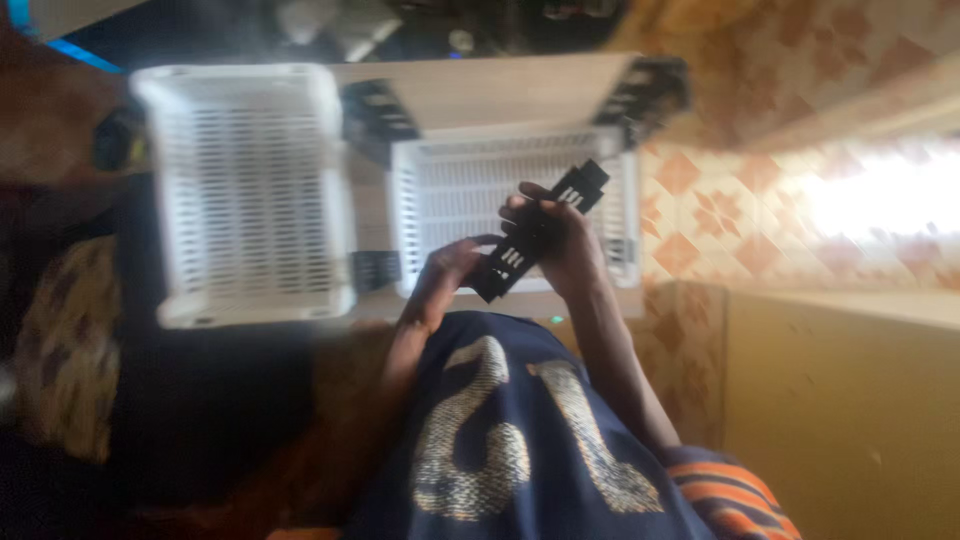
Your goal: The person repeatedly picks up black plastic battery components from a white basket, inspects them, and places them into a second white basket. The person handles the components one at a time, turning them over and moving them between baskets.
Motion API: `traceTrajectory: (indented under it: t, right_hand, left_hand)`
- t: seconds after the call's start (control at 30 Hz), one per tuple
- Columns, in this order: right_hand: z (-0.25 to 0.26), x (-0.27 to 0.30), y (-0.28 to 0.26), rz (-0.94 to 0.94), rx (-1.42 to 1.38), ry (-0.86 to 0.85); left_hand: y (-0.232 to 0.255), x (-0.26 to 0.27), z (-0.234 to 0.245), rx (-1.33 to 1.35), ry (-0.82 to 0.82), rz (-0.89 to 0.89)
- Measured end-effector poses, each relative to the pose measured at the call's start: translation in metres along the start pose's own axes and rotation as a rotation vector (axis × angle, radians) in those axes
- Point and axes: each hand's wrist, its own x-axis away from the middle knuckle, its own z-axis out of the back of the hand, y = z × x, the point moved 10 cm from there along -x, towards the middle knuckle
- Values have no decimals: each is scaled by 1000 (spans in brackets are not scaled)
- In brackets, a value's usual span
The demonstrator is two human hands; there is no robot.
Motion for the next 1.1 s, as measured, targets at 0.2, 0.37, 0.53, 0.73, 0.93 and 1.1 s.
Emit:
traceTrajectory:
  t: [0.2,0.37,0.53,0.73,0.93,1.1]
  right_hand:
    - [-102,-6,40,27,147,-247]
    - [-132,-8,73,138,393,-358]
    - [-109,-22,139,68,1217,-242]
    - [-86,-34,192,132,1599,-136]
    - [-85,-37,202,267,1698,-121]
    - [-85,-39,215,142,1672,-132]
  left_hand:
    - [94,61,39,-208,196,-252]
    - [159,120,75,-140,291,-391]
    - [168,137,173,-356,545,-462]
    - [104,107,301,-968,827,-402]
    - [15,90,369,-667,813,-42]
    - [77,107,311,-1125,743,-397]
